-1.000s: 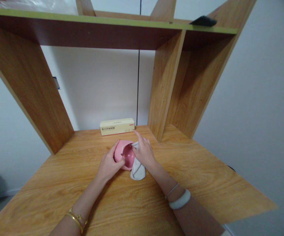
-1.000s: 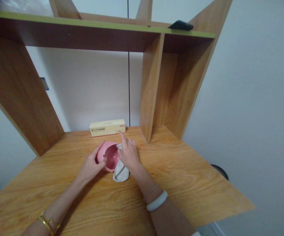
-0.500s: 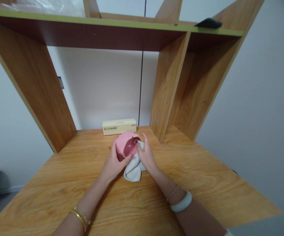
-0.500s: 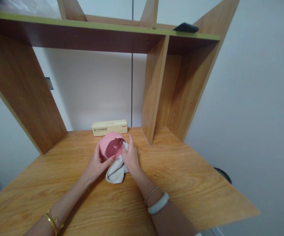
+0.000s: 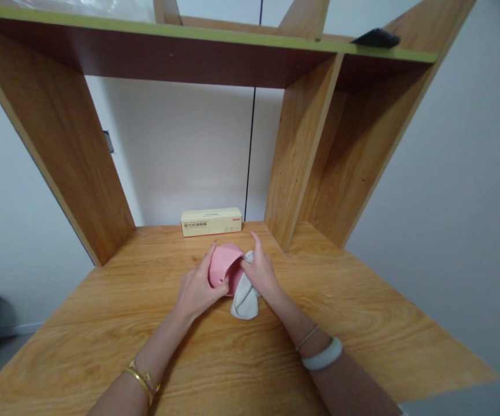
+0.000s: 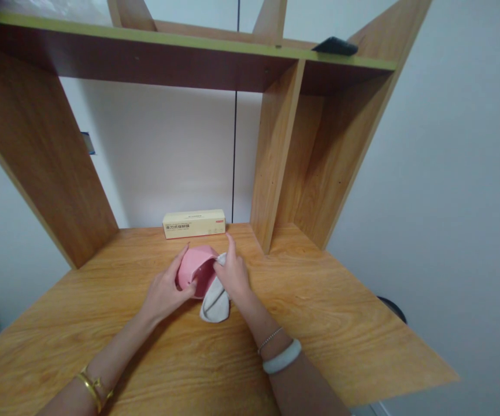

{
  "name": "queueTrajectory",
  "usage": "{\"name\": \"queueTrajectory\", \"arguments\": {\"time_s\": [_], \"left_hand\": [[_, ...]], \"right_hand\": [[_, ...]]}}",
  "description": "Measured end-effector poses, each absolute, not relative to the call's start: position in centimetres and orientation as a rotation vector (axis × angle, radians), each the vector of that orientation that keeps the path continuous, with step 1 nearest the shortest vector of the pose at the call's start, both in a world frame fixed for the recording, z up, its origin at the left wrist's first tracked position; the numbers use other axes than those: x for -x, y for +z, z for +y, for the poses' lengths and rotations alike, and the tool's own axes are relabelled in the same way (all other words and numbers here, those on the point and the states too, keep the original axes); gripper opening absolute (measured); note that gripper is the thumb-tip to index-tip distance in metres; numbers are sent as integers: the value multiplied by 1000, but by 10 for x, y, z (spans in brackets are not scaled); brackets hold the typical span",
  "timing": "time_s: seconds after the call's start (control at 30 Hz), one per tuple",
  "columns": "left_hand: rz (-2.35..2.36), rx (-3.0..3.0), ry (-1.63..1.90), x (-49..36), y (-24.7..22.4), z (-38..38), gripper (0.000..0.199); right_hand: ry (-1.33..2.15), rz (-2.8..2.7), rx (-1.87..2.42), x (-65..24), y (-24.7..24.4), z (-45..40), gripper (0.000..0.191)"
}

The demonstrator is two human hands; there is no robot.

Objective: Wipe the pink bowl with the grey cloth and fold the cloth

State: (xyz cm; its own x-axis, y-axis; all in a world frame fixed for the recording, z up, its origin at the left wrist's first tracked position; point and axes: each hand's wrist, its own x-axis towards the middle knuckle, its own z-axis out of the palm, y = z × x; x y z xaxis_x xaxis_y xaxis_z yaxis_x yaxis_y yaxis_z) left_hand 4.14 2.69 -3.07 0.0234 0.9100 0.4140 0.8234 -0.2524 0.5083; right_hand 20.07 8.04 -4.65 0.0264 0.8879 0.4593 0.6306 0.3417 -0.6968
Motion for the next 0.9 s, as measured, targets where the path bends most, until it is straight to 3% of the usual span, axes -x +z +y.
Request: {"name": "queueTrajectory", "arguments": {"time_s": [0.27,0.43,0.63,0.9], "left_hand": [[1601,-1955,1223,-47,-35,31,88],[1582,-1969,1333,-45,-38,32,74],[1851,-2077,1025,-41,-26,25,66],[1633,-1914,1235,-39,-37,34,79]], "right_hand": [[551,-1406,1164,-192,-52,84,53],[453,-1564,1265,-192,-45,78,59],[94,-1723,1329,-199,-38,75,60],[534,-1532,1226,-192,-48,79,60]]}}
